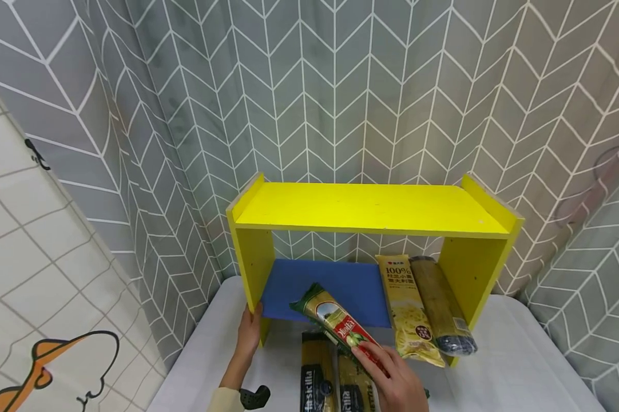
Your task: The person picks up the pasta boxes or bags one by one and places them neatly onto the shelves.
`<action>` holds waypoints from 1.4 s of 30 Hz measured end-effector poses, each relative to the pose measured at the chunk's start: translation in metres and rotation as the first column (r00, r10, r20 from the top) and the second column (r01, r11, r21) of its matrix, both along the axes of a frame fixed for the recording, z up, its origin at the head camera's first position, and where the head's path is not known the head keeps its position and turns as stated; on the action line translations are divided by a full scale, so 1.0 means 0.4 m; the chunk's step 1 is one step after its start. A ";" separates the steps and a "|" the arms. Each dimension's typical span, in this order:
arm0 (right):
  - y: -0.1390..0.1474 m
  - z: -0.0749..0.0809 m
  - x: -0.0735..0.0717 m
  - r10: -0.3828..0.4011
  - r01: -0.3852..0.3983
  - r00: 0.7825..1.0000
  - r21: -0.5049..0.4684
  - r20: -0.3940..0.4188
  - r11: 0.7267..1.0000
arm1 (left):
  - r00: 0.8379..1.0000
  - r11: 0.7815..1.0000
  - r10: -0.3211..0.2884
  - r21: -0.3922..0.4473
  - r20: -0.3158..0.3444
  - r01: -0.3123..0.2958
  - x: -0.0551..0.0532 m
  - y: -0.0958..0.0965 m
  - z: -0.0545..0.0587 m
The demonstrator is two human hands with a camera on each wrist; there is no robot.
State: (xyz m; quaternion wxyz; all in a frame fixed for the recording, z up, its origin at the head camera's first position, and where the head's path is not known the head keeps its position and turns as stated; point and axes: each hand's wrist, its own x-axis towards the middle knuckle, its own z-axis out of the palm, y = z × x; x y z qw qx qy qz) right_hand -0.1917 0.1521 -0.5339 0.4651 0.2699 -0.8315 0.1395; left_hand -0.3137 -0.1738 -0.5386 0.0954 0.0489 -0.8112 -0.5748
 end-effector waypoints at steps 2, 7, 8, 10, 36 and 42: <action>-0.010 0.018 -0.001 -0.051 0.051 0.999 -0.039 0.012 0.998 | 1.000 1.000 0.002 0.002 0.002 -0.002 0.001 0.000 0.001; -0.031 0.064 -0.007 -0.180 0.186 0.980 -0.074 0.084 0.980 | 1.000 1.000 0.004 0.003 0.007 -0.004 -0.002 0.001 0.005; -0.035 0.072 -0.009 -0.202 0.210 0.974 -0.073 0.107 0.975 | 1.000 1.000 0.002 0.000 0.004 -0.002 -0.004 0.001 0.005; -0.040 0.087 -0.016 -0.244 0.254 0.958 -0.057 0.148 0.965 | 1.000 1.000 0.001 0.002 0.006 -0.001 -0.005 0.004 0.006; -0.020 0.124 -0.074 -0.107 0.015 0.801 0.160 0.590 0.987 | 1.000 1.000 0.001 -0.015 0.025 0.000 0.001 0.003 0.000; -0.036 0.116 -0.097 -0.089 -0.019 0.811 0.177 0.579 0.984 | 0.999 1.000 0.000 -0.012 0.034 0.000 0.010 0.005 -0.002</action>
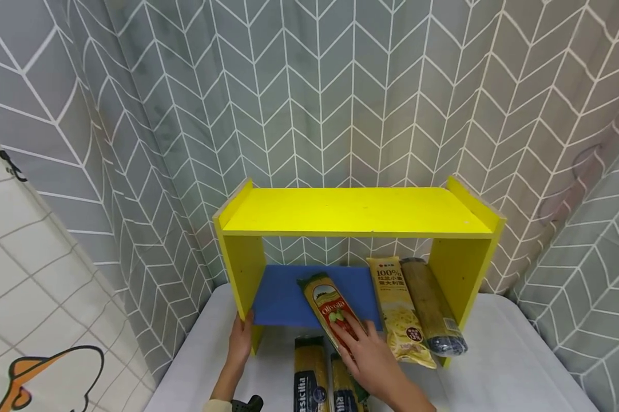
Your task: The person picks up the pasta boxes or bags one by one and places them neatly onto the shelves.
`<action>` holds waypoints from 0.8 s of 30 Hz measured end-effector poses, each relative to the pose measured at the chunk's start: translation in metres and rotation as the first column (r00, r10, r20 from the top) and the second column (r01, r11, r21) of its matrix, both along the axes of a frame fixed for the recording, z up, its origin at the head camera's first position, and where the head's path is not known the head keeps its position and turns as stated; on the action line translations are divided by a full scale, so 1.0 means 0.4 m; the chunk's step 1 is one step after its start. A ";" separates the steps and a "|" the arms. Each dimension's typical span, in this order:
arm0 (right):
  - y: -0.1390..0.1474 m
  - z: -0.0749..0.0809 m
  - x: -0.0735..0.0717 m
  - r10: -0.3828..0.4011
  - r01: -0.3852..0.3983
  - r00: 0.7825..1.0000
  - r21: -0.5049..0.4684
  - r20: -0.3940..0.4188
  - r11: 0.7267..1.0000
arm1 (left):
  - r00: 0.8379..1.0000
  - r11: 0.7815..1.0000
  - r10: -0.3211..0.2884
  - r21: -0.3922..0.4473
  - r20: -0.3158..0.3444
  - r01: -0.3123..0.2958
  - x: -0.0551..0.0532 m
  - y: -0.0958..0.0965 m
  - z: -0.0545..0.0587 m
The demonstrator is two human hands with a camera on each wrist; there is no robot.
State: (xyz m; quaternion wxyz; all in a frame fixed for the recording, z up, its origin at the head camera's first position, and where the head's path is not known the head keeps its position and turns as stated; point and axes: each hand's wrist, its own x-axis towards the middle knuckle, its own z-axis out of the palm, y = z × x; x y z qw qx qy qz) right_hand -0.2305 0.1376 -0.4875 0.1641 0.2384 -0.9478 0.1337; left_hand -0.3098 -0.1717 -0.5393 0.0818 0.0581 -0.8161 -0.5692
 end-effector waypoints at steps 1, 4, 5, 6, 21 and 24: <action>-0.005 -0.001 -0.005 -0.001 0.001 1.000 0.000 -0.015 1.000 | 1.000 1.000 0.005 0.000 0.005 -0.005 0.003 -0.002 -0.001; -0.015 -0.005 -0.018 0.010 -0.010 0.999 -0.007 -0.042 1.000 | 1.000 1.000 0.006 0.001 0.012 -0.006 0.009 -0.003 -0.005; -0.017 -0.006 -0.022 0.016 -0.016 0.999 -0.010 -0.048 1.000 | 1.000 1.000 0.005 -0.005 0.010 -0.005 0.009 -0.004 -0.006; -0.019 -0.008 -0.028 0.026 -0.027 0.998 -0.014 -0.055 1.000 | 1.000 1.000 0.005 -0.008 0.008 -0.005 0.006 -0.005 -0.007; -0.026 -0.023 -0.089 0.182 -0.147 0.956 0.161 -0.232 0.976 | 1.000 1.000 0.004 -0.006 -0.009 -0.004 -0.008 -0.014 0.005; -0.025 -0.012 -0.096 0.141 -0.123 0.977 0.118 -0.158 0.985 | 1.000 1.000 0.002 0.017 -0.018 -0.002 -0.006 -0.001 0.001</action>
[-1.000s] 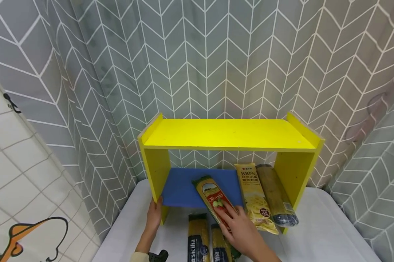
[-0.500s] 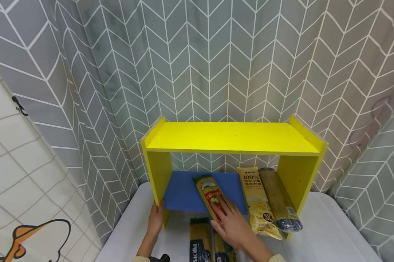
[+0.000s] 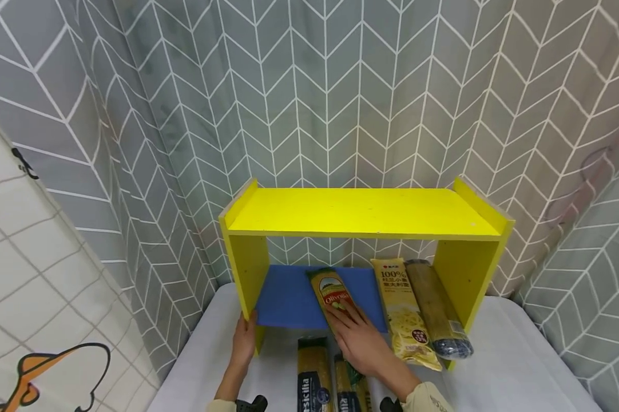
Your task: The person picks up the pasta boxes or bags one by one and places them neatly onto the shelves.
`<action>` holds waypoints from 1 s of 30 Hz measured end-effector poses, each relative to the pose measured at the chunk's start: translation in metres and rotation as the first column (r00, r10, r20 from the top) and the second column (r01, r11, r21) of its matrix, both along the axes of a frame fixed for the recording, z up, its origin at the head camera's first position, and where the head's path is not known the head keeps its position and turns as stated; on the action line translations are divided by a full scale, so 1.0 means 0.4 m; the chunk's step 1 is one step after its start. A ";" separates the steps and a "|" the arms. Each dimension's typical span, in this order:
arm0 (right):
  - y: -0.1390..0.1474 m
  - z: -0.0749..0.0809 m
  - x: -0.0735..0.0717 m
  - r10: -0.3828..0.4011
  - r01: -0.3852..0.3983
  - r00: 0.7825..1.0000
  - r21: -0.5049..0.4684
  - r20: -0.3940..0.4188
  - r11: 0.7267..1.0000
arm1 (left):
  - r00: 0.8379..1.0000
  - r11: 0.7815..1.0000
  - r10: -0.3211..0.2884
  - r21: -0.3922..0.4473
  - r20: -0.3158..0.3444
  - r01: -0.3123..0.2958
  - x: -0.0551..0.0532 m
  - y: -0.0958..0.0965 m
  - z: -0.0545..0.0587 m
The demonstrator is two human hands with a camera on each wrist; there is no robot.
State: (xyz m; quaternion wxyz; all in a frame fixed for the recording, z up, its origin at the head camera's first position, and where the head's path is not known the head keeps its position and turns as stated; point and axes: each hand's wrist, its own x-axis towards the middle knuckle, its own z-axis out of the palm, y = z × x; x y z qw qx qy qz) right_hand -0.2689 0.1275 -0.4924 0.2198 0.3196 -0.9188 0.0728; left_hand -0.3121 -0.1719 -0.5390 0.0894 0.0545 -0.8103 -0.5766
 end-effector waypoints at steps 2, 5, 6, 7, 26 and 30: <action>0.003 0.009 -0.004 -0.035 0.035 0.999 -0.020 0.022 0.999 | 1.000 1.000 0.004 0.009 -0.006 -0.004 -0.002 0.009 -0.002; 0.013 0.021 -0.004 -0.098 0.098 0.995 -0.039 0.020 0.994 | 1.000 1.000 0.001 0.012 -0.012 -0.001 -0.004 0.024 -0.007; 0.017 0.024 -0.005 -0.116 0.116 0.993 -0.043 0.006 0.992 | 1.000 1.000 0.003 0.012 -0.005 -0.003 -0.004 0.027 -0.008; 0.021 0.025 -0.005 -0.133 0.133 0.991 -0.050 -0.003 0.990 | 1.000 1.000 0.005 0.011 0.000 -0.005 -0.005 0.029 -0.009; 0.026 -0.001 -0.025 -0.385 0.362 0.913 -0.169 -0.137 0.917 | 0.999 0.999 0.032 0.018 0.010 -0.032 -0.005 0.011 -0.005; 0.017 0.000 -0.022 -0.396 0.374 0.909 -0.169 -0.128 0.912 | 0.999 0.999 0.032 0.016 0.011 -0.032 -0.001 0.004 -0.002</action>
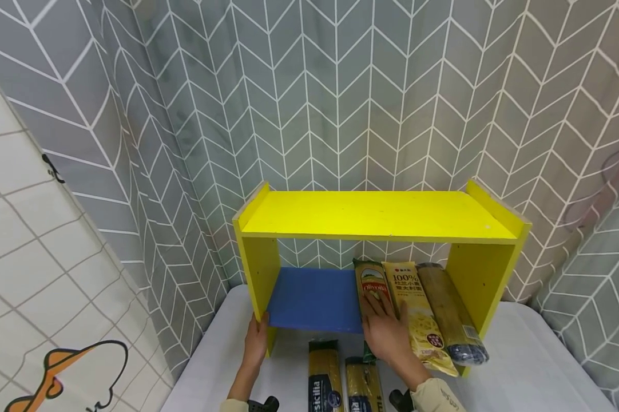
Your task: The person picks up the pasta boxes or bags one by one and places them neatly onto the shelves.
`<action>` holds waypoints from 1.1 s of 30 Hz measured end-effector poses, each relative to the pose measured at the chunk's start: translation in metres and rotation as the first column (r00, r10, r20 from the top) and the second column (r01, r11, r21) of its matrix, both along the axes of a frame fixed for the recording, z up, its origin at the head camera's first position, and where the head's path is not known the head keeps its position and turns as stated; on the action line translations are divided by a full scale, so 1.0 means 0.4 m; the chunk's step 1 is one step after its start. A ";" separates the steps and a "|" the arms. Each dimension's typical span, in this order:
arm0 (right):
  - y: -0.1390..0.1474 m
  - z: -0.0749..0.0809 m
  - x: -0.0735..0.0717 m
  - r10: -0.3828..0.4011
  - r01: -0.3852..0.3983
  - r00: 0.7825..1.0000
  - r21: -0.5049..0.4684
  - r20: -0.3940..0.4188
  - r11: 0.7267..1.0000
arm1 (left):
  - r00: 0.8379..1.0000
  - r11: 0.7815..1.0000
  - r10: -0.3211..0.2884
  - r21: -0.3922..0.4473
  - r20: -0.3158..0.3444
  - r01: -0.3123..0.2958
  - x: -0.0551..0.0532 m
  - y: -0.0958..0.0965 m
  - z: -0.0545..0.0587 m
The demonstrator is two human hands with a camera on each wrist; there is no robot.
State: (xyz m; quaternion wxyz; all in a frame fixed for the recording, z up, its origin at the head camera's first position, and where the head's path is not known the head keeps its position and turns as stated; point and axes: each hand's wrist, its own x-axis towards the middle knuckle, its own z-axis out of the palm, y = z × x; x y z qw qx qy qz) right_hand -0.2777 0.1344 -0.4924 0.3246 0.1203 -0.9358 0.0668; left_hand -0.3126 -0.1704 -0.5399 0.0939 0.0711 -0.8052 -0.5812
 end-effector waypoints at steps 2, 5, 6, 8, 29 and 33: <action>0.001 -0.006 -0.002 0.010 -0.010 0.999 -0.010 -0.030 1.000 | 1.000 1.000 -0.002 0.002 0.000 0.002 0.001 0.001 0.000; 0.007 -0.022 -0.009 0.026 -0.029 0.996 -0.029 -0.085 0.999 | 1.000 1.000 -0.006 0.006 -0.009 0.006 -0.001 0.003 -0.001; 0.008 -0.025 -0.011 0.032 -0.036 0.994 -0.038 -0.102 0.999 | 1.000 1.000 -0.006 0.005 -0.012 0.006 -0.003 0.004 -0.001; 0.011 -0.032 -0.016 0.033 -0.039 0.991 -0.045 -0.132 0.998 | 1.000 1.000 -0.007 0.006 -0.016 0.007 -0.007 0.006 -0.001; -0.019 -0.042 0.046 0.244 -0.209 0.948 0.178 -0.204 0.962 | 1.000 1.000 -0.010 -0.009 -0.010 0.010 -0.005 0.001 -0.002; -0.028 -0.047 0.058 0.387 -0.355 0.907 0.192 -0.168 0.915 | 1.000 1.000 -0.003 -0.011 -0.003 0.003 -0.006 0.000 -0.002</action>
